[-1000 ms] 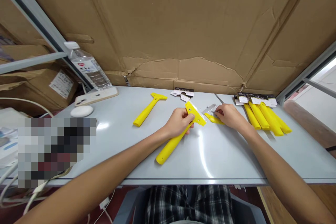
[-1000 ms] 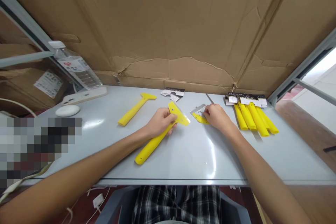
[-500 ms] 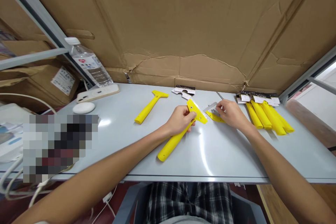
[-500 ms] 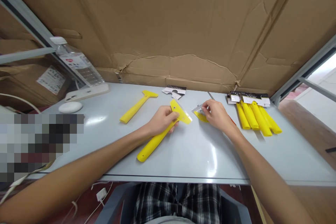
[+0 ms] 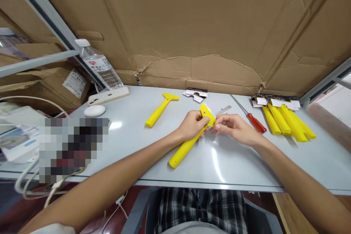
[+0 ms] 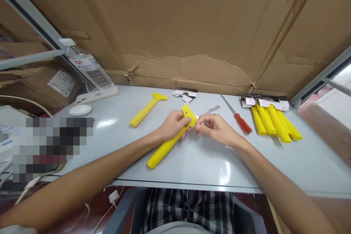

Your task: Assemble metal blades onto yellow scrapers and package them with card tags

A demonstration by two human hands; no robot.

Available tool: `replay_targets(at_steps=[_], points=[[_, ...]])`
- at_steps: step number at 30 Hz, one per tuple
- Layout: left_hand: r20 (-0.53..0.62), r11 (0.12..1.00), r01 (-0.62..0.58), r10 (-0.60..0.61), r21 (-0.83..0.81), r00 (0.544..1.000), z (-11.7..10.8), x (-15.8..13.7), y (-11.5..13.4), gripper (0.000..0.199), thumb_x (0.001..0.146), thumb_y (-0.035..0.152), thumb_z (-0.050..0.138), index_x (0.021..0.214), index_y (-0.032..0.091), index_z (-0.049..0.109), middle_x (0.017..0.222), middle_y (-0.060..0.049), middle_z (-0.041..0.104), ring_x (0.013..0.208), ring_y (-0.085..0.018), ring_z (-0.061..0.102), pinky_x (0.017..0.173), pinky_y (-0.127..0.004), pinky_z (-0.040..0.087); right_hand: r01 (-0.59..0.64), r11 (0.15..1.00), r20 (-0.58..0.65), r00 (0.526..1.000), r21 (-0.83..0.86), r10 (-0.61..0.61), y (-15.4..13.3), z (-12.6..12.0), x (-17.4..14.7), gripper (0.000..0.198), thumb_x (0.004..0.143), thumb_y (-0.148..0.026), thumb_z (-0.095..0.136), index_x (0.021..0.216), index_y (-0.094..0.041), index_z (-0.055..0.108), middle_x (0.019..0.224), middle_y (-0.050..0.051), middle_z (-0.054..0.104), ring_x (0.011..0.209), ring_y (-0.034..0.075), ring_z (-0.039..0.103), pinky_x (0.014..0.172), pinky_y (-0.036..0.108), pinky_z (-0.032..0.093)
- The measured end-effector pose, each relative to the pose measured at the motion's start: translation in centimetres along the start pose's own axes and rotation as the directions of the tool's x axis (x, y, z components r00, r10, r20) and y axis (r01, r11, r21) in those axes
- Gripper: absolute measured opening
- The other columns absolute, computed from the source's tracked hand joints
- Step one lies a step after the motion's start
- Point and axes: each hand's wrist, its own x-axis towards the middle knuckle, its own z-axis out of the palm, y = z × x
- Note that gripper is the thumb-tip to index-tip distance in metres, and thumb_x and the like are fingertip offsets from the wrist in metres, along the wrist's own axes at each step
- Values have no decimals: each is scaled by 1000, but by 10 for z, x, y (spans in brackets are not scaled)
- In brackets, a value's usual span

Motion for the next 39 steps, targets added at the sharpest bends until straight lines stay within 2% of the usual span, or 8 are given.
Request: replay_targets(at_steps=[5, 13, 20, 22, 25, 30, 34, 39], points=[[34, 998, 51, -53, 45, 998, 0, 1, -2, 20, 86, 18, 50, 67, 17, 58, 56, 2, 61, 39, -11, 54, 38, -22, 42, -27, 999, -50, 998, -23, 26, 3, 2, 1, 50, 86, -59, 70, 98, -10, 67, 94, 9, 72, 86, 10, 68, 84, 24, 55], [118, 996, 72, -77, 45, 990, -1, 1, -4, 21, 98, 29, 55, 85, 14, 62, 74, -3, 66, 50, -10, 60, 46, -23, 52, -47, 994, -107, 994, -99, 36, 12, 2, 5, 45, 89, -56, 67, 96, -11, 69, 96, 9, 73, 83, 10, 68, 80, 24, 54], [27, 993, 86, -88, 87, 996, -1, 0, -4, 22, 98, 35, 59, 103, 15, 63, 87, -7, 71, 53, -11, 62, 45, -23, 50, -73, 992, -188, 981, -107, 52, 14, 4, 8, 44, 88, -55, 67, 94, -12, 70, 93, 8, 73, 83, 11, 67, 78, 24, 53], [-10, 990, 65, -64, 125, 998, -1, -2, -4, 32, 95, 36, 62, 120, 16, 59, 88, -6, 72, 54, -12, 64, 47, -24, 50, -81, 991, -201, 978, -103, 59, 17, 3, 8, 44, 88, -56, 67, 94, -12, 70, 94, 8, 73, 83, 11, 67, 78, 24, 53], [-53, 982, 27, -17, 188, 998, -1, -4, -4, 69, 90, 35, 70, 149, 19, 40, 97, -6, 73, 55, -12, 67, 52, -24, 51, -107, 989, -219, 972, -100, 83, 19, 1, 9, 44, 86, -55, 68, 95, -12, 70, 94, 8, 74, 82, 12, 68, 77, 24, 53], [-60, 982, 4, 7, 190, 998, -1, -6, -6, 92, 85, 29, 73, 162, 25, 21, 118, -10, 69, 57, -10, 69, 58, -24, 52, -120, 986, -248, 965, -118, 88, 20, 2, 11, 45, 86, -55, 69, 96, -12, 71, 92, 9, 74, 81, 12, 68, 75, 23, 53], [-8, 937, -108, 118, 333, 993, -4, -8, -4, 74, 89, 26, 66, 158, 30, 37, 124, -8, 70, 61, -10, 67, 64, -25, 52, -136, 983, -244, 964, -123, 103, 23, 3, 13, 43, 88, -53, 67, 96, -12, 71, 91, 9, 74, 82, 12, 69, 75, 23, 53], [62, 768, -221, 231, 601, 971, -5, -9, -2, 51, 87, 23, 66, 138, 21, 63, 114, -6, 76, 92, -22, 70, 85, -33, 50, -138, 980, -242, 965, -142, 101, 27, 2, 14, 39, 90, -50, 65, 95, -12, 72, 90, 8, 74, 81, 12, 69, 77, 24, 54]])
